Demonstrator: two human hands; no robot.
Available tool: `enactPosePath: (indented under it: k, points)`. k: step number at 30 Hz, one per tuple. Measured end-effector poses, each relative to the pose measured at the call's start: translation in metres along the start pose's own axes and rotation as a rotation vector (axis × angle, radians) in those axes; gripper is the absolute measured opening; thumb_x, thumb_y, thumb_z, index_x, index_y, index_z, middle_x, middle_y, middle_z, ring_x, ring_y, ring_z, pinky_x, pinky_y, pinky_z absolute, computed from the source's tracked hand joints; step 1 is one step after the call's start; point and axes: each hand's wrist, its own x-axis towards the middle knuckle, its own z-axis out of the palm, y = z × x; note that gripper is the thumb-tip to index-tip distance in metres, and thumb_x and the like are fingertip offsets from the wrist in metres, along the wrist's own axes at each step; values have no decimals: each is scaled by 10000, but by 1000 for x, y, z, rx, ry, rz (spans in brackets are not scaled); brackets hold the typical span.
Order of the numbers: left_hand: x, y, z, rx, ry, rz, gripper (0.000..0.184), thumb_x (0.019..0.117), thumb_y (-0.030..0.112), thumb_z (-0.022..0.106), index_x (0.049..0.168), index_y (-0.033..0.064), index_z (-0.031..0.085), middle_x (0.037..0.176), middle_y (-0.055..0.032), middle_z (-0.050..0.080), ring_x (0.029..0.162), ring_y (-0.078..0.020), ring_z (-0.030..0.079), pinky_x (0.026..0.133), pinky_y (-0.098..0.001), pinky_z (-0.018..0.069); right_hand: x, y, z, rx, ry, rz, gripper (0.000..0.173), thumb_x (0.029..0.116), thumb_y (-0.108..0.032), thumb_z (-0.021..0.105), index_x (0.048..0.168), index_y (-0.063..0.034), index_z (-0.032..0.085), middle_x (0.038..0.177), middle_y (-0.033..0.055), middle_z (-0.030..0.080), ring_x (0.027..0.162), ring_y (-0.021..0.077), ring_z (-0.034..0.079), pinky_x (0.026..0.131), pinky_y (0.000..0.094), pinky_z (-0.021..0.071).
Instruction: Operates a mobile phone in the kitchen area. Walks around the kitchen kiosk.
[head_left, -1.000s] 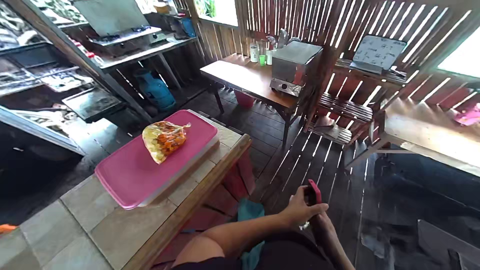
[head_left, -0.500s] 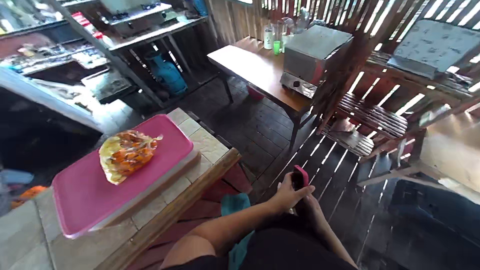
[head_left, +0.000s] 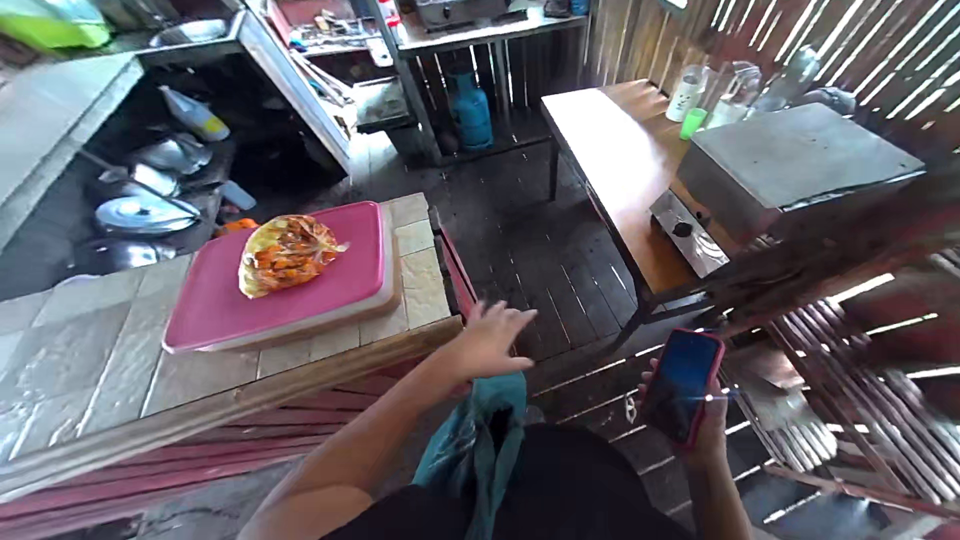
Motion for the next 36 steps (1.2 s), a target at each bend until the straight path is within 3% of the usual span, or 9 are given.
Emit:
enactPosePath:
  k: [4, 7, 9, 15, 18, 21, 27, 31, 36]
  points:
    - [-23, -38, 2, -66, -304, -152, 841, 840, 144, 834, 1556, 53, 402, 1414, -294, 551, 1299, -490, 534, 1056, -659, 427, 71, -47, 5, 26, -147, 72, 754, 866, -750, 528, 1318, -150, 603, 1079, 90, 738, 918, 257, 733, 737, 456, 627]
    - [-22, -34, 10, -398, -467, -73, 962, 710, -89, 838, 1557, 99, 424, 1444, -231, 562, 1294, -445, 559, 1069, -632, 435, 122, -67, 14, -26, -202, 82, 831, 889, -760, 471, 1364, -81, 532, 1110, 121, 723, 930, 270, 727, 766, 447, 626]
    - [-5, -28, 15, -487, -522, -48, 1008, 673, -115, 825, 1566, 87, 405, 1413, -239, 583, 1269, -434, 579, 1045, -625, 456, 159, -77, 22, -56, -270, 107, 867, 911, -784, 364, 1403, -87, 515, 1110, 112, 719, 920, 252, 722, 784, 435, 622]
    - [81, -59, -9, -668, -477, 45, 942, 699, -4, 733, 1565, 83, 370, 1364, -190, 611, 1092, -280, 674, 880, -507, 560, 279, -105, 62, -9, -526, 161, 975, 777, -845, 559, 1430, -121, 539, 1163, 113, 709, 950, 256, 724, 799, 442, 628]
    - [118, -91, -34, -924, -408, 276, 1041, 725, 344, 841, 1604, 172, 310, 1534, -1, 498, 1311, -68, 552, 1079, -329, 499, 339, -117, 89, 7, -587, 184, 994, 745, -831, 623, 1432, -119, 540, 1174, 126, 705, 951, 258, 723, 800, 436, 628]
    - [150, -112, -64, -1060, -295, 355, 1034, 770, 507, 831, 1609, 203, 310, 1526, 28, 512, 1322, -67, 545, 1107, -313, 480, 395, -126, 113, 59, -642, 196, 951, 772, -819, 597, 1434, -138, 545, 1172, 140, 701, 945, 273, 720, 794, 452, 623]
    - [199, -134, -108, -1002, -220, 275, 899, 839, 416, 776, 1583, 132, 359, 1529, -11, 509, 1353, -59, 513, 1141, -320, 441, 487, -139, 140, 110, -708, 222, 966, 783, -822, 582, 1457, -132, 528, 1195, 150, 693, 952, 282, 718, 807, 467, 620]
    - [221, -144, -141, -939, -132, 135, 949, 785, 355, 822, 1566, 67, 367, 1514, -68, 521, 1333, -86, 543, 1118, -320, 466, 542, -149, 153, 125, -733, 264, 995, 762, -828, 600, 1442, -105, 541, 1129, 138, 706, 931, 272, 718, 811, 457, 620]
    - [263, -135, -178, -870, -34, 95, 967, 777, 458, 818, 1555, 70, 394, 1465, -77, 566, 1293, -74, 569, 1095, -297, 474, 607, -155, 153, 146, -726, 305, 833, 802, -817, 572, 1348, -189, 611, 1251, 162, 687, 958, 291, 724, 818, 461, 612]
